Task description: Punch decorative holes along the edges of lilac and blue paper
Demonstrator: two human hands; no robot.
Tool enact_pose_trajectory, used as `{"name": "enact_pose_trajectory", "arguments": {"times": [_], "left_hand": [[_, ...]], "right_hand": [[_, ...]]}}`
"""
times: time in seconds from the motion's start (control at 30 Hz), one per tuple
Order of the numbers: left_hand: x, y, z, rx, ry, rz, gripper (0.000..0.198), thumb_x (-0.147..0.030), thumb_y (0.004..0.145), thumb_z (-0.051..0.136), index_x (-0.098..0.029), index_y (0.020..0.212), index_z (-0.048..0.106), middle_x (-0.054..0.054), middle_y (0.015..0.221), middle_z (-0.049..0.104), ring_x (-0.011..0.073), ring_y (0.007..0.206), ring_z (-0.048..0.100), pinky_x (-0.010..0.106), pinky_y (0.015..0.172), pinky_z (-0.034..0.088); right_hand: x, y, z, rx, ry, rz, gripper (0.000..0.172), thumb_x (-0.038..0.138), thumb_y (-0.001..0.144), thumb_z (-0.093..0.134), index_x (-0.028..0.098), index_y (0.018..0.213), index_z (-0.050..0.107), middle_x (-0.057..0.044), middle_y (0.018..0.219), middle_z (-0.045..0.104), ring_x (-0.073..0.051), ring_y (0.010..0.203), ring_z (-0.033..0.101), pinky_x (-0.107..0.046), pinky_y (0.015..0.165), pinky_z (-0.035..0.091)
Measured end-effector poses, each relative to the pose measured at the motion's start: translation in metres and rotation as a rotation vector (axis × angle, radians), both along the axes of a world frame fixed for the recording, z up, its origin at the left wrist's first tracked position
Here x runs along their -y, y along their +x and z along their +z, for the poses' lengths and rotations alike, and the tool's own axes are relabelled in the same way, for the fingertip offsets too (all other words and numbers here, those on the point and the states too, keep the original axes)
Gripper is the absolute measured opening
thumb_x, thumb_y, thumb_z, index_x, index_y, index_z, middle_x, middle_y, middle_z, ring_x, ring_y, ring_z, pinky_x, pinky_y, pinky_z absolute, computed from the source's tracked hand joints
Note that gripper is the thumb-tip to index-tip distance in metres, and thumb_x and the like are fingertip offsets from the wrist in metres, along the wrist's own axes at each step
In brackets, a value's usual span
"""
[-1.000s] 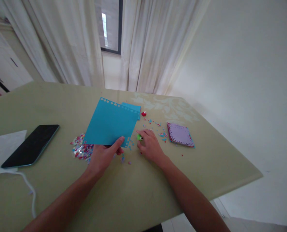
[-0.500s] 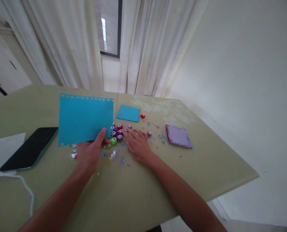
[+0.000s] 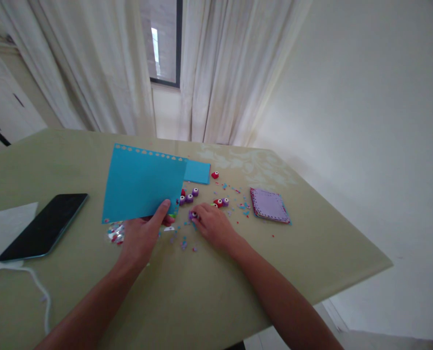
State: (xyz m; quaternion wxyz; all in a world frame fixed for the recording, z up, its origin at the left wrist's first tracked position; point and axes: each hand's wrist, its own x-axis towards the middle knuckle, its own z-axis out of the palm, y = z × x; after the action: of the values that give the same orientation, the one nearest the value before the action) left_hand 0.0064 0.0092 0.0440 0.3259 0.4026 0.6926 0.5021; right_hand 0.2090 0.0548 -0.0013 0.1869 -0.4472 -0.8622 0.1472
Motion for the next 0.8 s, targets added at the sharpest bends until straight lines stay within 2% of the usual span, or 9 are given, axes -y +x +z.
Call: {"name": "enact_pose_trajectory", "arguments": {"times": [0.1,0.17,0.23,0.33,0.43,0.6,0.8], "left_hand": [[0.0,0.001,-0.007,-0.001,0.011,-0.046,0.045,-0.068,0.072,0.072,-0.026,0.057,0.075,0.008,0.065,0.078,0.0305,0.069,0.074,0.041,0.077,0.06],[0.001,0.004,-0.01,-0.031,0.011,-0.084,0.046,-0.069,0.072,0.071,-0.027,0.054,0.073,0.008,0.064,0.078,0.0297,0.068,0.074,0.04,0.078,0.059],[0.002,0.007,-0.01,-0.032,0.018,-0.133,0.046,-0.069,0.071,0.071,-0.026,0.053,0.072,0.008,0.063,0.077,0.0285,0.065,0.073,0.039,0.074,0.059],[0.005,0.013,-0.009,-0.001,0.003,-0.185,0.044,-0.067,0.069,0.071,-0.026,0.054,0.071,0.008,0.061,0.076,0.0271,0.06,0.072,0.036,0.064,0.059],[0.006,0.016,-0.01,-0.008,-0.011,-0.215,0.044,-0.067,0.069,0.07,-0.026,0.053,0.069,0.007,0.059,0.075,0.0263,0.058,0.072,0.035,0.062,0.058],[0.006,0.014,-0.015,-0.046,-0.021,-0.231,0.046,-0.068,0.072,0.069,-0.025,0.056,0.07,0.008,0.062,0.076,0.026,0.06,0.074,0.035,0.064,0.059],[0.007,0.015,-0.01,-0.029,0.0,-0.222,0.043,-0.066,0.072,0.07,-0.025,0.058,0.069,0.008,0.06,0.075,0.0265,0.06,0.073,0.035,0.063,0.059]], "right_hand": [[0.003,0.006,0.0,-0.429,-0.169,-0.096,0.026,0.025,0.093,0.074,0.02,0.118,0.066,-0.009,0.111,0.072,-0.02,0.087,0.07,-0.036,0.082,0.057],[0.004,0.009,0.001,-0.72,-0.308,-0.127,0.033,0.033,0.09,0.077,0.022,0.12,0.067,-0.006,0.11,0.069,-0.017,0.083,0.07,-0.032,0.076,0.058],[0.005,0.01,0.004,-0.887,-0.392,-0.129,0.033,0.04,0.088,0.079,0.024,0.116,0.071,-0.005,0.11,0.068,-0.017,0.083,0.069,-0.032,0.075,0.058],[0.006,0.009,0.009,-0.973,-0.486,-0.124,0.034,0.044,0.084,0.085,0.024,0.108,0.073,-0.004,0.101,0.071,-0.016,0.081,0.068,-0.033,0.076,0.058],[0.008,0.008,0.012,-1.022,-0.568,-0.13,0.041,0.044,0.079,0.09,0.024,0.108,0.069,-0.003,0.094,0.074,-0.016,0.078,0.068,-0.032,0.073,0.057],[0.012,0.005,0.015,-1.072,-0.577,-0.125,0.044,0.041,0.073,0.095,0.024,0.102,0.067,-0.002,0.098,0.076,-0.016,0.082,0.071,-0.03,0.073,0.057],[0.016,0.002,0.021,-1.058,-0.603,-0.16,0.045,0.04,0.07,0.097,0.024,0.098,0.065,-0.002,0.095,0.076,-0.017,0.08,0.072,-0.032,0.073,0.058]]}}
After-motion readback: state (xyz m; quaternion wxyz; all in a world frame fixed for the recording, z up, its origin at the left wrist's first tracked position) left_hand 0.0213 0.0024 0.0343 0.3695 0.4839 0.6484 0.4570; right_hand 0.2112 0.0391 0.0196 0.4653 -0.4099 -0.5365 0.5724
